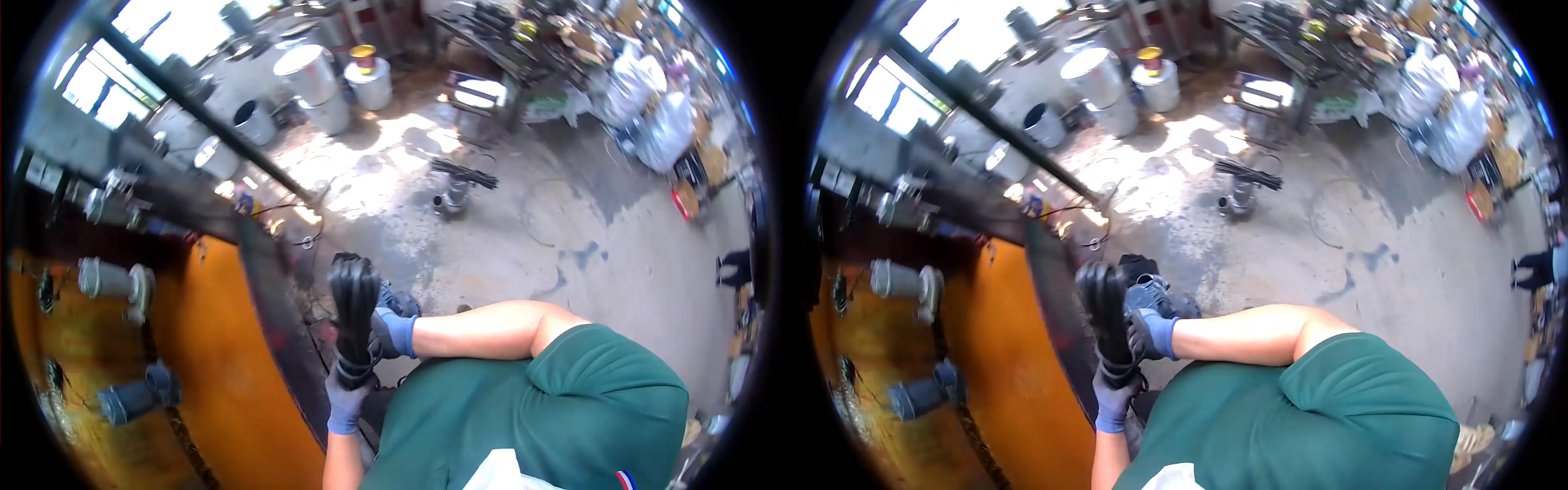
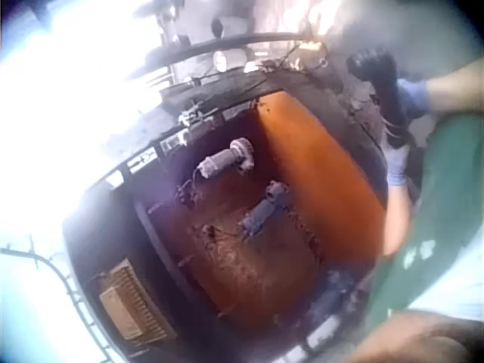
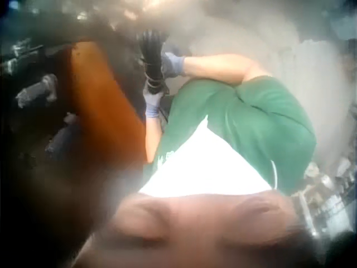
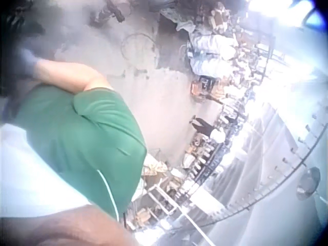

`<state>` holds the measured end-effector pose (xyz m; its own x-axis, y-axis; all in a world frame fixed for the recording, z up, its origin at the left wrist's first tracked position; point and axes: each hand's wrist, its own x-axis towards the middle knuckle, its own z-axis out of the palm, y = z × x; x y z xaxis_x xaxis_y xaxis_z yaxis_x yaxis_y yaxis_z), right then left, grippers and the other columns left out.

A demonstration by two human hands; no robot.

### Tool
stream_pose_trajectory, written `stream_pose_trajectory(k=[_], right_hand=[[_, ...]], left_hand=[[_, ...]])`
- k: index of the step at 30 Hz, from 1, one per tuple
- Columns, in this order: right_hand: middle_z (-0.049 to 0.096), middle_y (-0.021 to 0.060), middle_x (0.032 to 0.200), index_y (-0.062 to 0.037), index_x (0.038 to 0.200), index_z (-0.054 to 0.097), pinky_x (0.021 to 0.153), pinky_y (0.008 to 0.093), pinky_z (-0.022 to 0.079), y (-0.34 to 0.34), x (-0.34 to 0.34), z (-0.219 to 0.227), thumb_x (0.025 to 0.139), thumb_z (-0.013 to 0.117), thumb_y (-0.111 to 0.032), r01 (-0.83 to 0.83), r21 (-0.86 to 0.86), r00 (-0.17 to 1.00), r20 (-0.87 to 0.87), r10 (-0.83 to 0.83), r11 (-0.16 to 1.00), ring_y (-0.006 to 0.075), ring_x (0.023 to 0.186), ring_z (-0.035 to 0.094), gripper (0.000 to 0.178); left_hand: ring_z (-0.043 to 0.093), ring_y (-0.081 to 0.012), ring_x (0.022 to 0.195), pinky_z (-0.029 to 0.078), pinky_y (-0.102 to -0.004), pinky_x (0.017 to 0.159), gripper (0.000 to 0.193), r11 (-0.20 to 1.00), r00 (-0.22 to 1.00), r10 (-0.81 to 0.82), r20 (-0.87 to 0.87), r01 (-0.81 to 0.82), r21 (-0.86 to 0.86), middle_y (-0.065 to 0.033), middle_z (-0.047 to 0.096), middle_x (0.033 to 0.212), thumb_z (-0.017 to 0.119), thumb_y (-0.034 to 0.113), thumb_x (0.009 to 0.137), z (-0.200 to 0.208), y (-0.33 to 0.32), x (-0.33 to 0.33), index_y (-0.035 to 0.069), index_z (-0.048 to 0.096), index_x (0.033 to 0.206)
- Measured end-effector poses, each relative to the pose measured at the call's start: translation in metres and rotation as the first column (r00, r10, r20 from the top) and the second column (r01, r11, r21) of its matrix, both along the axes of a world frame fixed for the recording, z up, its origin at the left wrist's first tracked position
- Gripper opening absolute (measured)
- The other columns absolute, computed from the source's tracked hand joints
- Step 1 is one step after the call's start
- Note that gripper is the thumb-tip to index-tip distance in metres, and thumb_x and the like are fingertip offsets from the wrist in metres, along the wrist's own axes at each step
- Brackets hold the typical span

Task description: The person spray paints hanging pumps using a spray gun, takes another pump from a coworker to hang on the booth rack, and spray paints it.

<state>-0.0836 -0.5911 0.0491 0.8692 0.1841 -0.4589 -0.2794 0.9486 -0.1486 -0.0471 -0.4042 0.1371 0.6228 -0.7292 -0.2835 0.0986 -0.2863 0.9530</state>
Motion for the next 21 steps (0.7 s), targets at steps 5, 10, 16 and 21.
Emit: stream_pose_trajectory(k=[5,10,16,21], right_hand=[[0.066,0.0115,0.092,-0.0165,0.1,0.065,0.084,0.0402,0.052,-0.127,-0.082,-0.102,0.106,0.045,-0.025,0.366,0.292,0.888,0.173,-0.425,0.884,0.0261,0.089,0.063,0.023],[0.067,0.0115,0.098,-0.0161,0.104,0.065,0.086,0.0373,0.053,-0.257,-0.208,-0.171,0.108,0.042,-0.028,0.585,0.114,0.809,-0.002,-0.588,0.803,0.0235,0.091,0.064,0.026],[0.067,0.0096,0.101,-0.0156,0.11,0.064,0.087,0.037,0.053,-0.425,-0.309,-0.225,0.108,0.042,-0.032,0.627,-0.235,0.701,-0.245,-0.67,0.742,0.0222,0.093,0.063,0.028],[0.067,0.0079,0.104,-0.0153,0.115,0.064,0.087,0.0367,0.053,-0.562,-0.361,-0.28,0.109,0.042,-0.036,0.564,-0.388,0.634,-0.362,-0.683,0.729,0.0212,0.094,0.063,0.03]], left_hand=[[0.074,-0.0229,0.092,0.058,-0.0371,0.085,0.056,0.878,0.864,-0.459,0.208,0.405,0.254,-0.0145,0.076,0.1,0.088,0.02,0.066,-0.051,-0.142,-0.014,0.001,0.069,0.115],[0.074,-0.0311,0.1,0.058,-0.041,0.089,0.065,0.611,0.658,-0.748,0.086,0.632,0.477,-0.0194,0.075,0.105,0.086,0.026,0.068,-0.077,-0.293,-0.043,0.006,0.066,0.127],[0.071,-0.0368,0.106,0.056,-0.0447,0.093,0.065,0.427,0.48,-0.877,0.019,0.761,0.489,-0.0212,0.074,0.111,0.083,0.032,0.072,-0.167,-0.48,-0.095,0.008,0.063,0.129],[0.07,-0.0386,0.106,0.055,-0.0471,0.093,0.064,0.386,0.458,-0.884,-0.098,0.831,0.4,-0.0232,0.072,0.112,0.082,0.033,0.073,-0.228,-0.616,-0.135,0.006,0.063,0.127]])
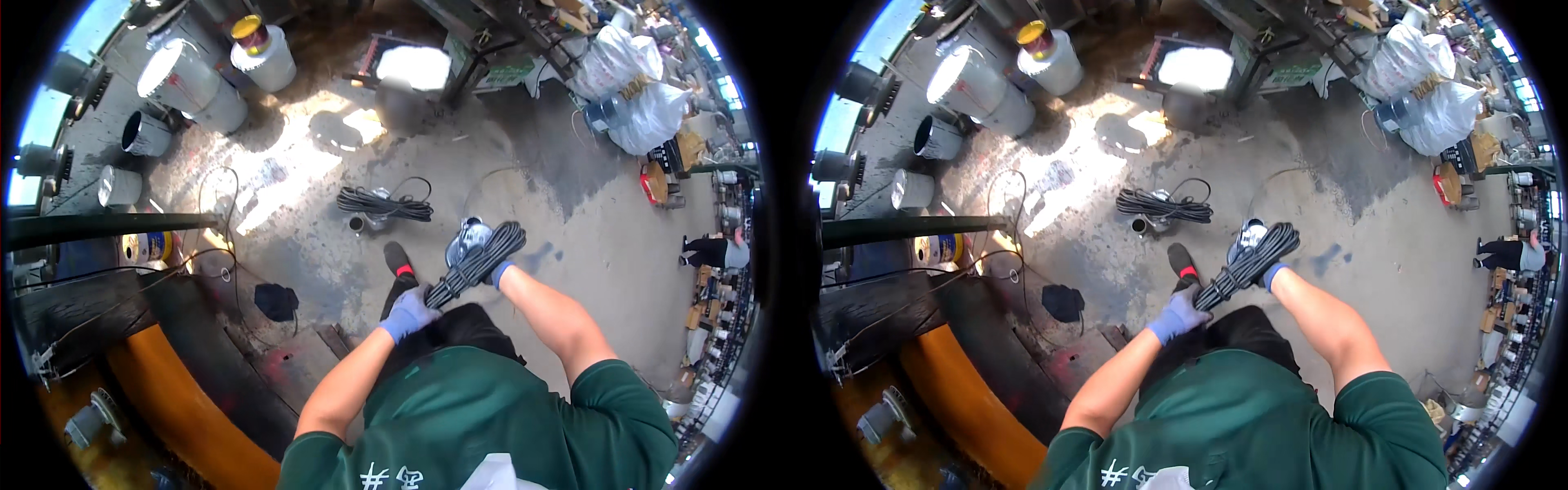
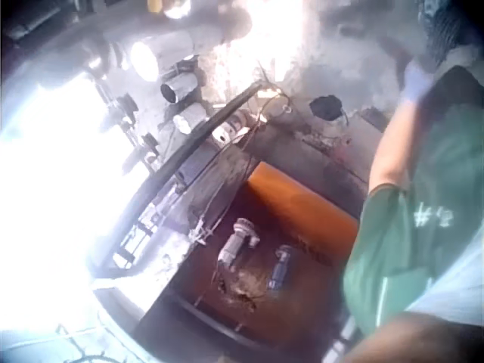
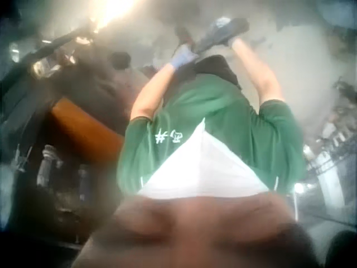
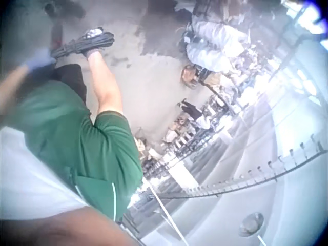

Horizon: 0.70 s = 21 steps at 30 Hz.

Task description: The person spray paints hanging pumps using a spray gun, takes another pump from a coworker to hang on the booth rack, and spray paints it.

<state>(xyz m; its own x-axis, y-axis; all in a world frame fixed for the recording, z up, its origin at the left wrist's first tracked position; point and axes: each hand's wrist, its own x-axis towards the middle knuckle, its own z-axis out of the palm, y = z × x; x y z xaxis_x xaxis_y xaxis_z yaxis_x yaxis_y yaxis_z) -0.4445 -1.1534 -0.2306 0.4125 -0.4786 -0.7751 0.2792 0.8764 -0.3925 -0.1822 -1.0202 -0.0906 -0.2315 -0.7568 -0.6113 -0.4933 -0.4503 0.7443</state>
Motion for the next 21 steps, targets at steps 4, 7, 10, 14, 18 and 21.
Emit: stream_pose_trajectory(k=[4,7,10,14,18,21], right_hand=[[0.067,0.0066,0.106,-0.0149,0.119,0.063,0.088,0.0365,0.053,-0.087,-0.02,-0.045,0.109,0.041,-0.038,-0.037,0.03,0.996,-0.078,0.04,0.999,0.0203,0.095,0.062,0.033],[0.067,0.0056,0.108,-0.0147,0.122,0.062,0.088,0.0364,0.053,-0.139,-0.035,-0.09,0.11,0.041,-0.041,-0.06,0.065,0.993,-0.099,0.067,0.996,0.0197,0.096,0.062,0.036],[0.066,0.0046,0.102,-0.0142,0.117,0.063,0.083,0.0362,0.053,-0.169,-0.065,-0.135,0.109,0.042,-0.041,-0.115,0.113,0.988,-0.089,0.125,0.987,0.0196,0.09,0.061,0.035],[0.065,0.0054,0.082,-0.0145,0.098,0.063,0.072,0.0385,0.053,-0.21,-0.079,-0.18,0.109,0.04,-0.048,-0.134,0.243,0.989,-0.033,0.147,0.961,0.0219,0.075,0.061,0.042],[0.066,0.0047,0.082,-0.0157,0.104,0.065,0.069,0.039,0.054,-0.242,-0.014,-0.171,0.107,0.046,-0.046,-0.032,0.283,0.983,-0.163,0.081,0.959,0.0218,0.073,0.063,0.036],[0.07,0.006,0.082,-0.0138,0.103,0.068,0.068,0.0373,0.059,-0.28,-0.006,-0.167,0.106,0.047,-0.043,-0.099,0.28,0.97,-0.187,0.156,0.955,0.0217,0.072,0.068,0.036]], left_hand=[[0.073,-0.0367,0.095,0.057,-0.0456,0.087,0.061,0.992,0.995,0.096,-0.009,-0.095,0.079,-0.0214,0.074,0.098,0.08,0.033,0.074,-0.029,-0.078,-0.032,0.003,0.061,0.125],[0.075,-0.0337,0.083,0.058,-0.0447,0.082,0.057,0.984,0.99,0.142,-0.012,-0.139,0.114,-0.0197,0.074,0.09,0.078,0.031,0.076,-0.055,-0.123,-0.06,0.003,0.061,0.122],[0.074,-0.0367,0.092,0.057,-0.0465,0.086,0.061,0.924,0.979,0.195,-0.051,-0.166,0.345,-0.0209,0.074,0.097,0.081,0.031,0.075,-0.069,-0.176,-0.083,0.003,0.058,0.125],[0.074,-0.0346,0.087,0.058,-0.0448,0.077,0.052,0.942,0.957,0.28,0.075,-0.289,0.171,-0.0183,0.072,0.087,0.083,0.03,0.073,-0.125,-0.183,-0.124,0.004,0.059,0.111],[0.07,-0.0403,0.101,0.056,-0.0473,0.087,0.063,0.868,0.913,0.388,0.122,-0.407,0.285,-0.0219,0.072,0.103,0.084,0.029,0.073,-0.155,-0.195,-0.132,0.005,0.057,0.124],[0.071,-0.0219,0.081,0.057,-0.0371,0.074,0.049,0.745,0.797,0.604,-0.004,-0.563,0.357,-0.0132,0.071,0.091,0.085,0.017,0.073,-0.169,-0.212,-0.151,0.002,0.058,0.112]])
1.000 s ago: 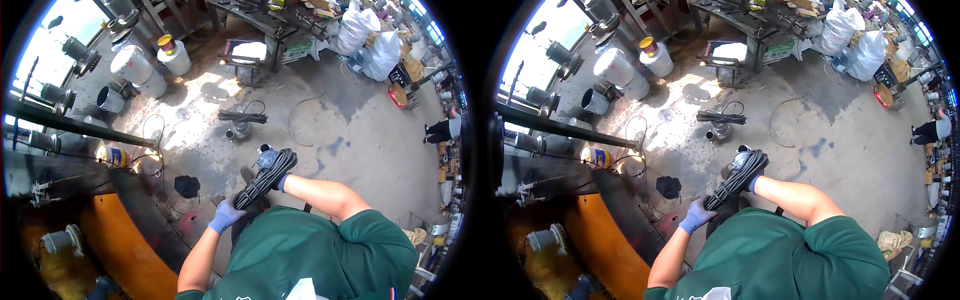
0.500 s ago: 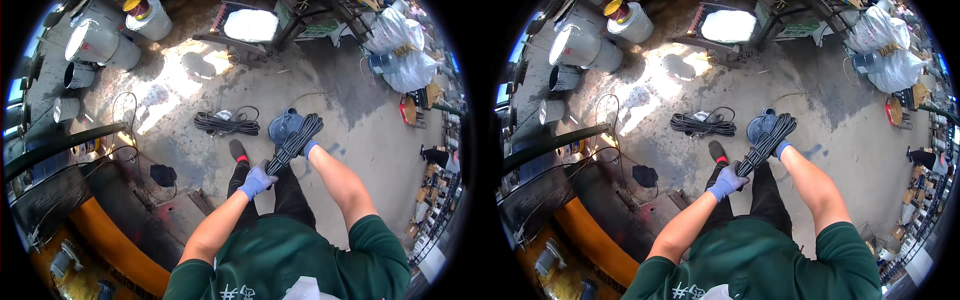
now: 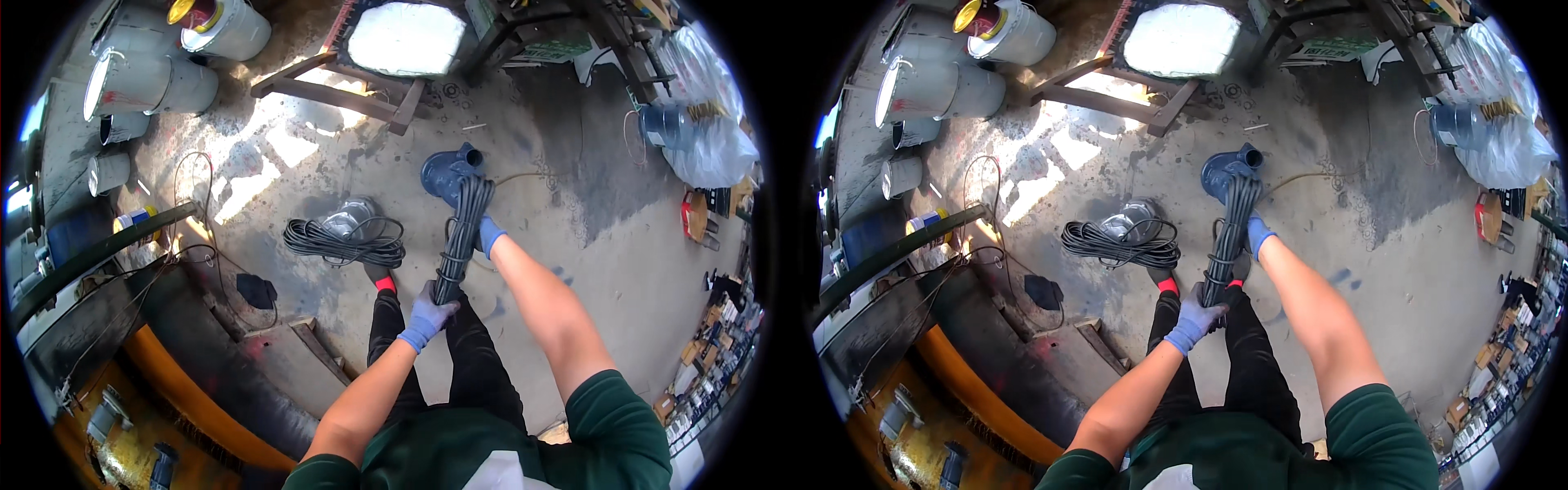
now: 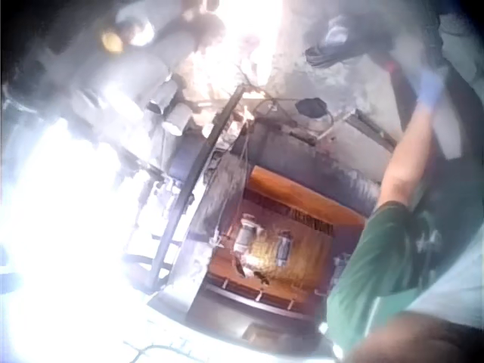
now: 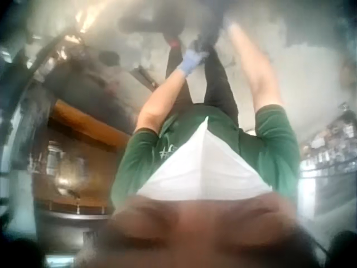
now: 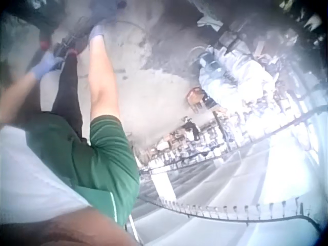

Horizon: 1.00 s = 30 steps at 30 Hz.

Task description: The person spray paints hanging pumps using a spray gun, takes another pump from a coworker to hang on the booth rack, and spray paints it.

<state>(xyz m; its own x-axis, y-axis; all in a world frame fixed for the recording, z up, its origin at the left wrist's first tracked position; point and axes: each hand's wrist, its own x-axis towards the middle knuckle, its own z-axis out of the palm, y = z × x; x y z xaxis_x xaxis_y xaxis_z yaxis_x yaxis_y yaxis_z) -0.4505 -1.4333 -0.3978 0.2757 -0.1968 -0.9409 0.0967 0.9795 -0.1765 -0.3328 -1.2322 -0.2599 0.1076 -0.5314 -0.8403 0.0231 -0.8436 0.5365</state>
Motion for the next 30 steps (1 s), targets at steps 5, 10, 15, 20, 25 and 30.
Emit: stream_pose_trajectory(k=[5,10,15,20,25,30], right_hand=[[0.075,0.01,0.096,-0.0071,0.114,0.066,0.077,0.0405,0.058,-0.009,0.019,0.058,0.099,0.054,-0.059,-0.14,0.031,0.989,0.044,0.138,0.99,0.0254,0.081,0.072,0.056],[0.068,0.0158,0.126,-0.0028,0.139,0.055,0.105,0.0418,0.047,0.035,-0.004,0.1,0.093,0.065,-0.059,-0.517,-0.231,0.829,0.101,0.549,0.824,0.0268,0.127,0.06,0.073],[0.067,0.0124,0.128,-0.0035,0.138,0.057,0.108,0.0381,0.047,0.072,-0.011,0.1,0.085,0.084,-0.023,-0.47,-0.606,0.861,-0.155,0.484,0.642,0.0221,0.122,0.062,0.063],[0.07,0.0063,0.121,-0.0048,0.134,0.058,0.099,0.0349,0.053,0.064,-0.026,0.107,0.074,0.088,-0.005,-0.023,-0.305,0.993,0.101,0.056,0.952,0.0178,0.109,0.067,0.067],[0.07,0.0058,0.122,-0.0056,0.137,0.058,0.1,0.0334,0.052,0.083,-0.058,0.082,0.073,0.08,0.001,0.062,-0.374,0.997,-0.025,-0.077,0.925,0.0185,0.111,0.066,0.068],[0.073,0.0091,0.115,-0.0046,0.132,0.061,0.092,0.0346,0.054,0.094,-0.083,0.055,0.072,0.079,-0.005,-0.441,-0.41,0.883,-0.356,0.305,0.798,0.0204,0.104,0.068,0.063]], left_hand=[[0.068,-0.019,0.085,0.057,-0.0345,0.078,0.044,0.876,0.866,0.468,-0.178,-0.481,-0.037,-0.0077,0.071,0.1,0.078,-0.003,0.077,-0.015,-0.018,-0.001,0.002,0.06,0.116],[0.069,-0.0201,0.086,0.058,-0.0339,0.077,0.048,0.755,0.748,0.642,-0.168,-0.655,-0.031,-0.0086,0.069,0.101,0.078,-0.008,0.078,-0.041,-0.018,0.02,0.001,0.058,0.121],[0.069,-0.0226,0.089,0.057,-0.0357,0.075,0.046,0.924,0.925,0.38,-0.026,-0.38,-0.035,-0.0133,0.068,0.1,0.076,0.0,0.08,-0.037,-0.043,-0.009,0.002,0.057,0.123],[0.059,-0.0435,0.113,0.047,-0.0523,0.097,0.084,0.892,0.825,-0.217,0.521,0.385,-0.237,-0.0244,0.06,0.121,0.087,0.024,0.069,-0.026,-0.056,-0.026,0.001,0.045,0.139],[0.054,-0.0432,0.124,0.045,-0.0491,0.106,0.097,0.811,0.762,-0.451,0.465,0.567,-0.143,-0.0262,0.054,0.133,0.084,0.038,0.075,-0.022,-0.046,-0.035,0.002,0.037,0.152],[0.052,-0.0423,0.132,0.045,-0.0487,0.109,0.09,0.818,0.795,-0.557,0.239,0.575,-0.007,-0.0269,0.051,0.143,0.08,0.04,0.079,-0.032,0.031,-0.026,0.005,0.041,0.153]])
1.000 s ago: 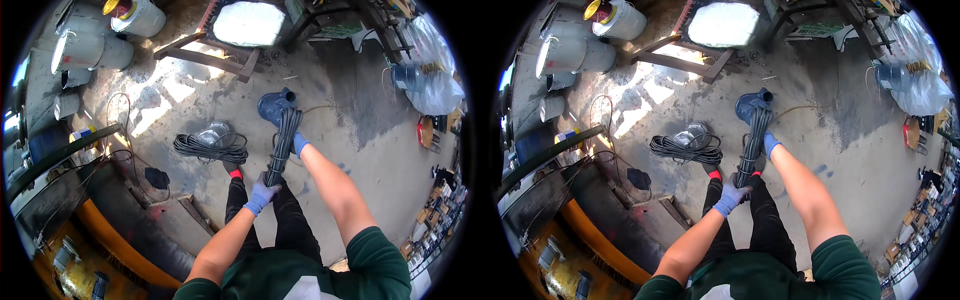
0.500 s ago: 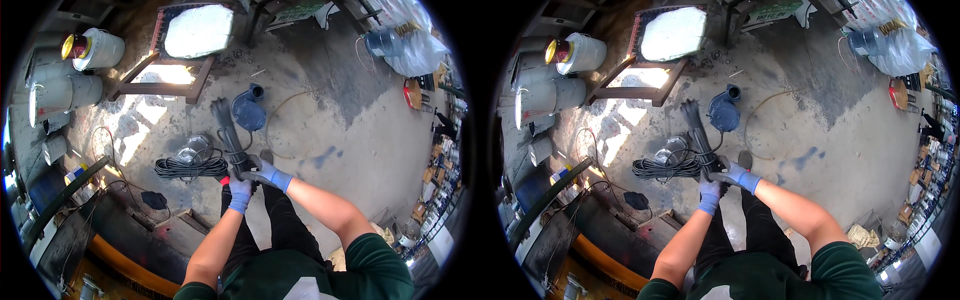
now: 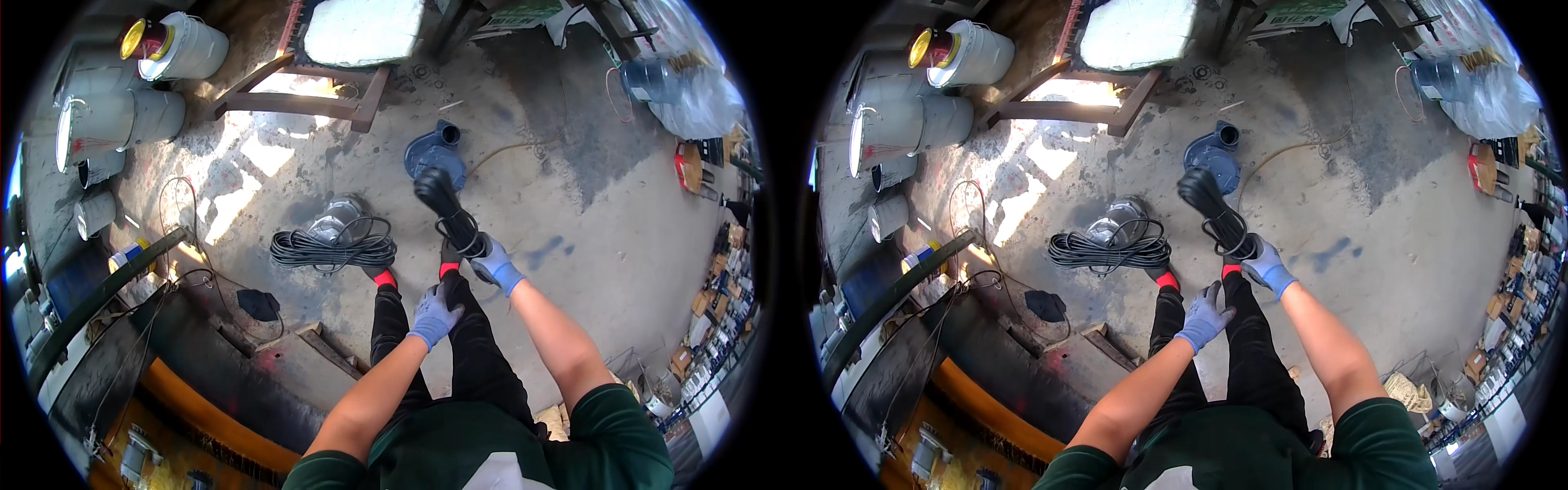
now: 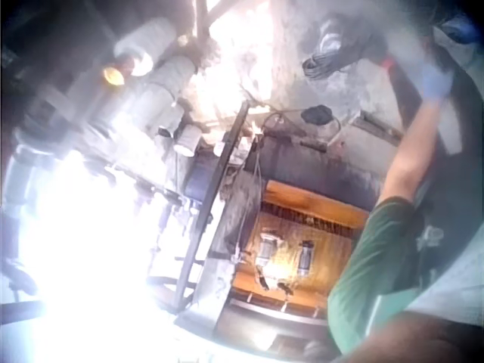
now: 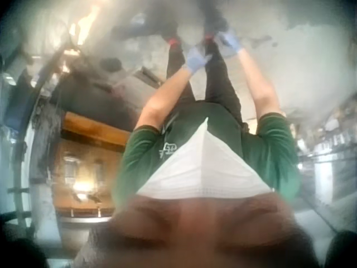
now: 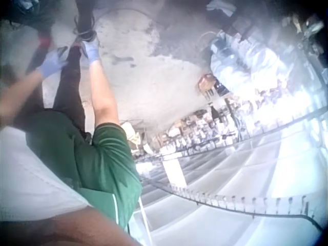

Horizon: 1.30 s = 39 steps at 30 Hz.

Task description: The person spray paints hanging pumps using a spray gun, takes another pump from a coworker to hang on the booth rack, and spray paints it.

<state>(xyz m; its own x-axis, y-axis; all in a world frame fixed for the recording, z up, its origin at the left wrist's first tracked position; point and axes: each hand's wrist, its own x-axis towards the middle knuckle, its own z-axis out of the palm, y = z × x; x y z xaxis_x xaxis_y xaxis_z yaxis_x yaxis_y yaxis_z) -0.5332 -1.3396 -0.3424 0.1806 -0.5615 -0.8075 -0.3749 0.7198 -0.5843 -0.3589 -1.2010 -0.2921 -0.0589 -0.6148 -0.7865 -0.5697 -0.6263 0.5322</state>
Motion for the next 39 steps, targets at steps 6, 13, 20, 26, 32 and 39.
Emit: stream_pose_trajectory(k=[6,13,20,26,32,39], right_hand=[[0.075,0.017,0.111,-0.0056,0.122,0.068,0.09,0.0383,0.055,0.02,-0.003,0.001,0.085,0.075,-0.027,-0.441,0.106,0.87,-0.194,0.453,0.891,0.0275,0.098,0.072,0.043],[0.075,0.0249,0.103,-0.0012,0.105,0.074,0.086,0.0448,0.057,0.053,-0.015,-0.066,0.082,0.069,-0.035,-0.546,0.294,0.665,-0.418,0.619,0.785,0.0373,0.096,0.074,0.041],[0.072,0.0225,0.122,-0.0023,0.119,0.071,0.096,0.0439,0.054,0.06,-0.008,-0.096,0.087,0.065,-0.038,-0.682,0.436,0.367,-0.49,0.791,0.587,0.0336,0.111,0.071,0.048],[0.061,0.0237,0.141,-0.0045,0.136,0.06,0.109,0.047,0.047,0.057,0.029,-0.087,0.091,0.062,-0.045,-0.832,0.39,0.275,-0.327,0.904,0.394,0.0376,0.131,0.059,0.061],[0.055,0.0242,0.146,-0.0035,0.137,0.055,0.103,0.047,0.05,0.077,0.102,-0.102,0.091,0.066,-0.04,-0.8,-0.156,0.584,-0.418,0.696,0.579,0.0383,0.13,0.058,0.06],[0.067,0.0176,0.125,-0.0056,0.129,0.06,0.098,0.0425,0.052,0.055,0.165,-0.091,0.087,0.07,-0.015,-0.379,-0.306,0.905,-0.319,0.281,0.873,0.034,0.114,0.066,0.045]], left_hand=[[0.058,-0.0458,0.126,0.048,-0.0486,0.106,0.093,0.932,0.954,0.294,0.049,-0.298,0.208,-0.0307,0.057,0.137,0.079,0.042,0.082,-0.023,0.094,0.057,0.007,0.037,0.157],[0.067,-0.0296,0.108,0.055,-0.04,0.091,0.08,0.823,0.839,0.506,0.2,-0.539,0.178,-0.0198,0.067,0.124,0.081,0.022,0.085,-0.056,0.126,0.134,0.012,0.043,0.155],[0.067,-0.0265,0.103,0.057,-0.039,0.085,0.083,0.871,0.852,0.475,0.22,-0.491,0.021,-0.0186,0.063,0.128,0.081,0.021,0.086,-0.06,0.129,0.19,0.015,0.04,0.157],[0.055,-0.0419,0.116,0.044,-0.0515,0.102,0.066,0.824,0.785,0.296,0.544,0.078,-0.562,-0.0226,0.06,0.121,0.068,0.008,0.079,-0.032,0.066,0.238,0.008,0.054,0.144],[0.059,-0.0339,0.12,0.046,-0.0486,0.099,0.082,0.435,0.32,0.877,0.359,-0.846,-0.308,-0.0166,0.063,0.132,0.081,0.048,0.08,-0.1,0.01,0.344,0.006,0.051,0.144],[0.072,-0.0277,0.082,0.06,-0.037,0.073,0.043,-0.005,-0.004,0.989,-0.147,-1.0,-0.002,-0.0173,0.072,0.103,0.079,-0.001,0.076,-0.097,-0.068,0.327,-0.009,0.064,0.116]])
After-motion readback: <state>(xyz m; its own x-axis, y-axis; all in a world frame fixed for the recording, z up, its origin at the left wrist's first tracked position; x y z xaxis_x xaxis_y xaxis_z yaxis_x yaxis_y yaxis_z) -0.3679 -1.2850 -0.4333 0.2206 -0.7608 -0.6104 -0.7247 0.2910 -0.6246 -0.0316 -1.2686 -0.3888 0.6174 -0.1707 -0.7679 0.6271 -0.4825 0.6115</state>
